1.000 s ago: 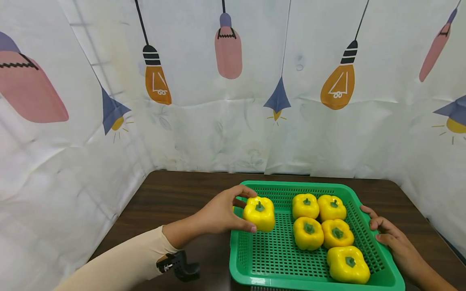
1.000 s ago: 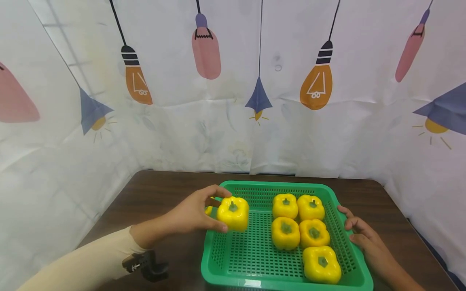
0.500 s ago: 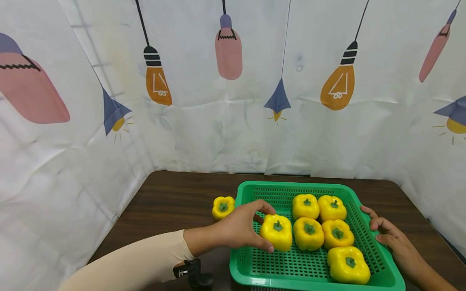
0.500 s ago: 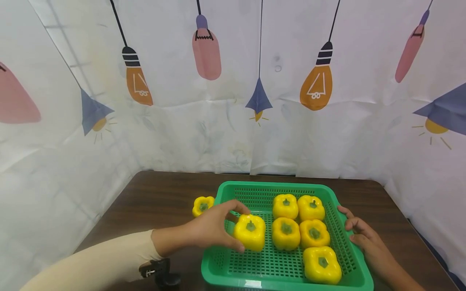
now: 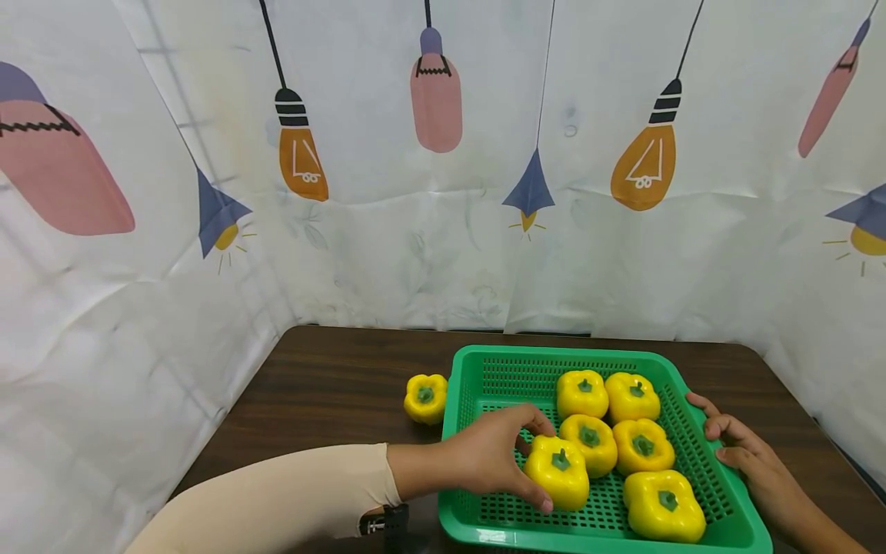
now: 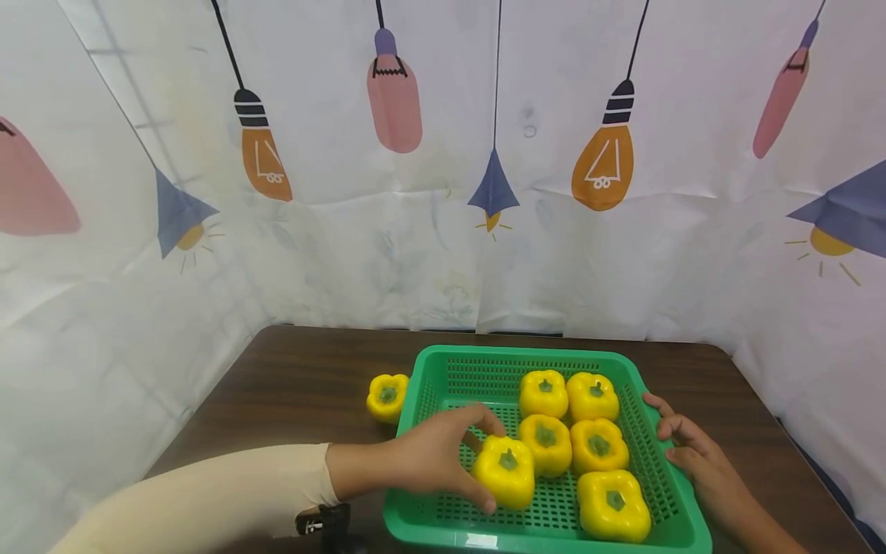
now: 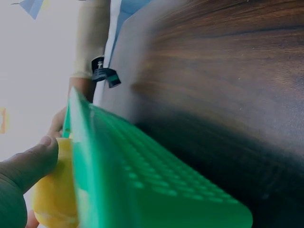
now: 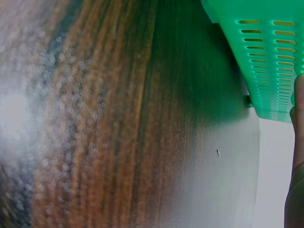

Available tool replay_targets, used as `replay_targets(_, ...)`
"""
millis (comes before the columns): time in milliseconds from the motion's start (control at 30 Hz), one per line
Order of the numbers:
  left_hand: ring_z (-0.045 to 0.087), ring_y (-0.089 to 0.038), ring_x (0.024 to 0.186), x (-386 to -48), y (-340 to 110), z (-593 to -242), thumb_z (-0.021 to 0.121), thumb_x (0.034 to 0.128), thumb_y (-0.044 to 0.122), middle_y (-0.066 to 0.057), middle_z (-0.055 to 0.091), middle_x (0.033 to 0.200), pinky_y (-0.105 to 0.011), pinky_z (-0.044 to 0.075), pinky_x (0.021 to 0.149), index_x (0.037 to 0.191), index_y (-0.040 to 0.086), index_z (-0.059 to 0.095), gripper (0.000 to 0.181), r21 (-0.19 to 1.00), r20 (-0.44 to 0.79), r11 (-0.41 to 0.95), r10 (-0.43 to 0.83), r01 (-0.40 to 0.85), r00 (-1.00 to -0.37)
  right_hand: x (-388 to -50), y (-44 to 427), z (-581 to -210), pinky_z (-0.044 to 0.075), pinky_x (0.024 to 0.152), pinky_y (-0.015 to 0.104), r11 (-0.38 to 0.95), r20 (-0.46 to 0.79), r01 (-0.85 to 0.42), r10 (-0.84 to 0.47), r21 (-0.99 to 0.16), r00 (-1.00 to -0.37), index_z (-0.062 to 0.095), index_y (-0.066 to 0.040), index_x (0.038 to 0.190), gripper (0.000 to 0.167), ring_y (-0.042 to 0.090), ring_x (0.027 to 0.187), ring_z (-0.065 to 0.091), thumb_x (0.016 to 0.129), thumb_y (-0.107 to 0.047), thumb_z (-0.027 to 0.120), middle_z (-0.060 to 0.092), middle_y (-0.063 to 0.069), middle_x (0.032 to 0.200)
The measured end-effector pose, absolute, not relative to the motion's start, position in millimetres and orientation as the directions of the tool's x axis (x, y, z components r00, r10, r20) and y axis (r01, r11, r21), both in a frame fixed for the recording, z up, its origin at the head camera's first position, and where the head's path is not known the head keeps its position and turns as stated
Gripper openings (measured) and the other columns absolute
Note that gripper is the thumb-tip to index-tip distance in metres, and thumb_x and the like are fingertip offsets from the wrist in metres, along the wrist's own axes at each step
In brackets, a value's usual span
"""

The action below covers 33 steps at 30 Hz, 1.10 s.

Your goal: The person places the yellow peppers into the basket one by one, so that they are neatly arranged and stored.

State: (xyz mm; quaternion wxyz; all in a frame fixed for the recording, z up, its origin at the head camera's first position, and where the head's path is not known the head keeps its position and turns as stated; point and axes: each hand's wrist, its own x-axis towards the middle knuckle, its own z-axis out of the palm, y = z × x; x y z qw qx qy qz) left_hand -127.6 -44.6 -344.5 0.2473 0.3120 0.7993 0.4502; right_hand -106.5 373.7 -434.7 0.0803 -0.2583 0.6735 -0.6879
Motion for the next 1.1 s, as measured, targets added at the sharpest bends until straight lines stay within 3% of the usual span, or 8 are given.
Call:
replay_targets(767, 0.062, 0.0, 0.094, -122.5, -16.4, -356.5, 0.091, 0.0792, 0.014, 0.017, 0.056, 0.119, -0.019, 0.054, 0.08, 0.125, 0.021, 0.057, 0.058, 0.902, -0.178, 0.377, 0.769, 0.212, -0.614, -106.5, 375.2, -434.5, 0.057, 0.092, 0.034, -0.127, 0.245, -0.21, -0.498, -0.969, -0.832, 0.045, -0.008, 0.115, 0.038, 0.002, 0.135, 0.043, 0.104, 0.012, 0.015, 0.016, -0.013, 0.163)
replay_targets(1100, 0.063, 0.001, 0.094, -122.0, -7.5, -360.9, 0.084, 0.0861, 0.013, 0.015, 0.058, 0.106, -0.016, 0.052, 0.081, 0.12, 0.015, 0.064, 0.039, 0.895, -0.175, 0.379, 0.786, 0.237, -0.593, -106.5, 374.5, -433.2, 0.056, 0.093, 0.034, -0.111, 0.239, -0.212, -0.492, -0.971, -0.837, 0.044, -0.008, 0.114, 0.036, 0.0, 0.135, 0.042, 0.104, 0.012, 0.015, 0.016, -0.013, 0.163)
